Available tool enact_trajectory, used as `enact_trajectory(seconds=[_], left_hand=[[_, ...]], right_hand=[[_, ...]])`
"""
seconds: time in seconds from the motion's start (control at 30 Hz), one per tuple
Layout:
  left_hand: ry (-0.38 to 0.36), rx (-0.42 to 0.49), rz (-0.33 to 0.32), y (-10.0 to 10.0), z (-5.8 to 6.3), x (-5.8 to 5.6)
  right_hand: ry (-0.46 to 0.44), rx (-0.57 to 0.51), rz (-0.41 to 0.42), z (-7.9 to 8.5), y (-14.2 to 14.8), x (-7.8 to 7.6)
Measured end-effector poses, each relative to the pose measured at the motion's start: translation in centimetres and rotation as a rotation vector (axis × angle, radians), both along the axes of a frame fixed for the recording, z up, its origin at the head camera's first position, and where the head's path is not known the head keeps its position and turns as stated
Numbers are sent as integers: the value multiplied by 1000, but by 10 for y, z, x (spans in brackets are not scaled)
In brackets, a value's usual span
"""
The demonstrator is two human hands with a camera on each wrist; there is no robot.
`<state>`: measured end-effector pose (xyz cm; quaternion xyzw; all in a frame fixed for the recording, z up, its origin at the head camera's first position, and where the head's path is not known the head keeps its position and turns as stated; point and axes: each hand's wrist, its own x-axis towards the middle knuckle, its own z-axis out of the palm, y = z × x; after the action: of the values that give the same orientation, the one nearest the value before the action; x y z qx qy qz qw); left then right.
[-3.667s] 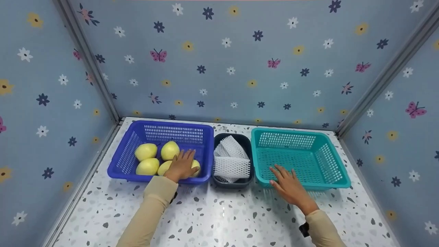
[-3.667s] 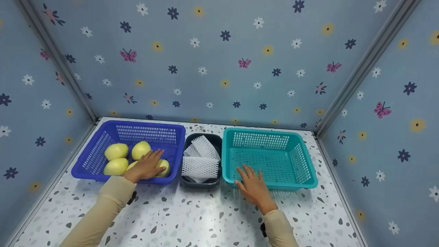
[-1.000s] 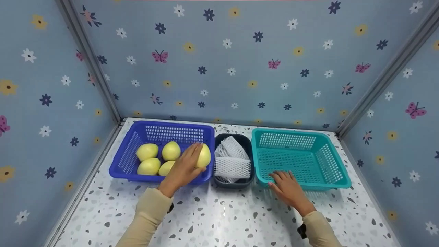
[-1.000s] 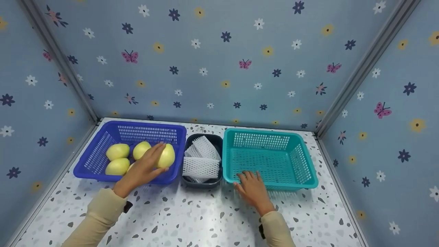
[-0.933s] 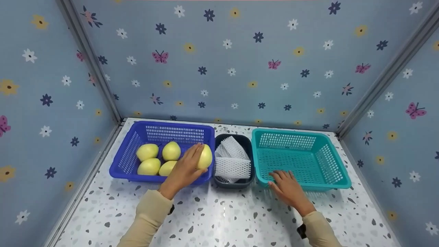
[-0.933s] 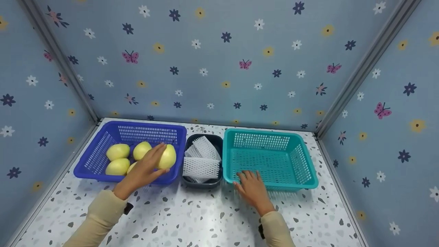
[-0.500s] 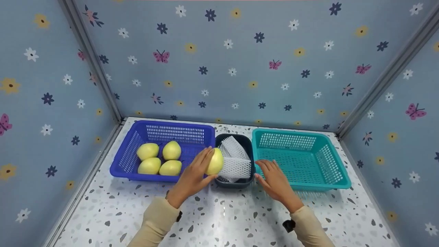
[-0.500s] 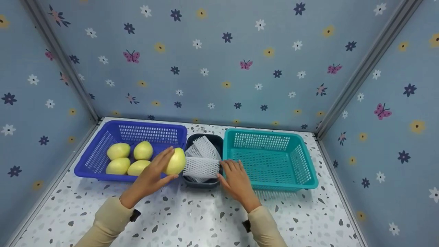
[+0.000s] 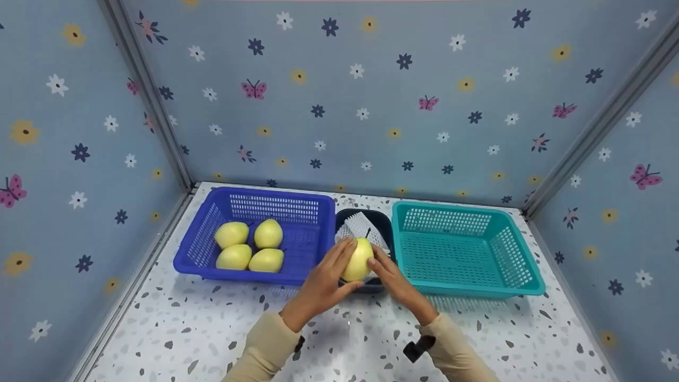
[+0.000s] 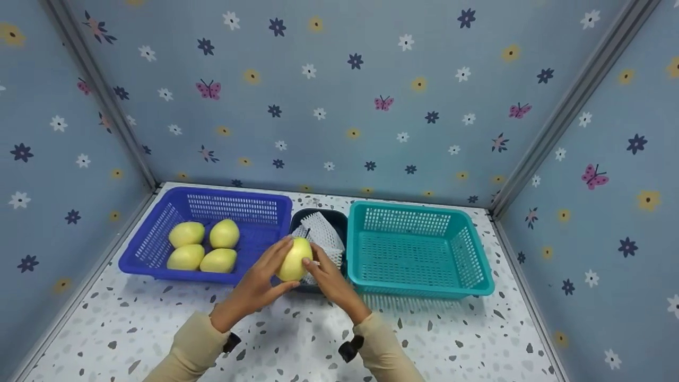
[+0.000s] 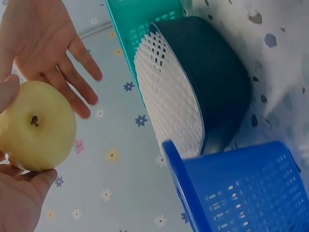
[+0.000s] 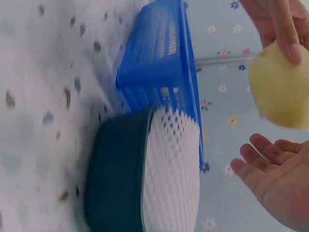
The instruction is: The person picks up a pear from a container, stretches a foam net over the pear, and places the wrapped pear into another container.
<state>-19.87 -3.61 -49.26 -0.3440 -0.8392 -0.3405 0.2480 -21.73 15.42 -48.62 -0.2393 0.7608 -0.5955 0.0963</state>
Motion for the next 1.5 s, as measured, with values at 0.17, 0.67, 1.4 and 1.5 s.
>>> enact_trajectory(seconds=[0.17, 0.67, 1.4, 1.5], left_hand=[[-40, 30, -12, 5, -3, 3], [-395, 145, -169, 5, -1, 6], [-580, 43, -234, -2, -11, 10], [-567, 11, -225, -1, -19, 11]], right_hand=[[-169, -196, 29, 1, -5, 3], [-85, -205, -17, -10, 4, 2], [95, -48, 28, -9, 12, 18], [99, -11, 4, -17, 14, 20]])
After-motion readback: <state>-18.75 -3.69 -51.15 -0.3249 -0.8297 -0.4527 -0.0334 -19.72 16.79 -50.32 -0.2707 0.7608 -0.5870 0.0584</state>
